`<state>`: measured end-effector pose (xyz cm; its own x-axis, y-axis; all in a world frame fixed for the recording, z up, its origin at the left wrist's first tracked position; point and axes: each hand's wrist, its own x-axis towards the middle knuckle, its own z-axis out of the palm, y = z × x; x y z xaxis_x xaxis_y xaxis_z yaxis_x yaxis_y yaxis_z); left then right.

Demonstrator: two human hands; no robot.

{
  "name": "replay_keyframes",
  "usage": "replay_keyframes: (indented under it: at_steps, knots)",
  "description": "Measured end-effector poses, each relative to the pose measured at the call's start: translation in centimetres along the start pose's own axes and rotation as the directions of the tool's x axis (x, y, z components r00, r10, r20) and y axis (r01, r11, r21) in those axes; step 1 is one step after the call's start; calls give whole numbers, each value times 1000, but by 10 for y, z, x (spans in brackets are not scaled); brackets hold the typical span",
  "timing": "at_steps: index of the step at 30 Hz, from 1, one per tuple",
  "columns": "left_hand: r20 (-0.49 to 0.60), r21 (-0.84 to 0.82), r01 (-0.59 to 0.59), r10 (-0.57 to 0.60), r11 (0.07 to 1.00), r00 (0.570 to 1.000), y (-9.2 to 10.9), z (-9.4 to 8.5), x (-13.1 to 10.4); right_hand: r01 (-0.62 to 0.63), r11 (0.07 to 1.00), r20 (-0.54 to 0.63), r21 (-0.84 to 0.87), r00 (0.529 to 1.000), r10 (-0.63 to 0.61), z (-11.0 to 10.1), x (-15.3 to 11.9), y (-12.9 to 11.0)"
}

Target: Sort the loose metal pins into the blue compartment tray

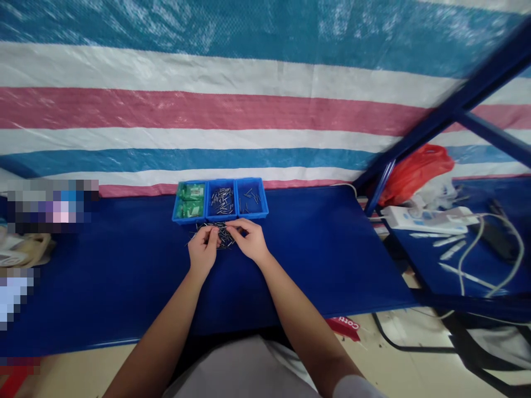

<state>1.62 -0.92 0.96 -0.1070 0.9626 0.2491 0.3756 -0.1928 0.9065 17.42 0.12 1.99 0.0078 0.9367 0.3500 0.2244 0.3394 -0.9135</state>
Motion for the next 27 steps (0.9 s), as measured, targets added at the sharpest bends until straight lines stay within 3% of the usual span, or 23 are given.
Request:
replay_keyframes:
  at_steps: [11,27]
  knots:
    - [-18,-54,-17,17,998,1000,-3,2,-1,-6,1000,-13,27,1000,6,3,-1,0]
    - [-2,63,-51,51,997,999,1,-2,0,-2,1000,39,3,999,2,5,-4,3]
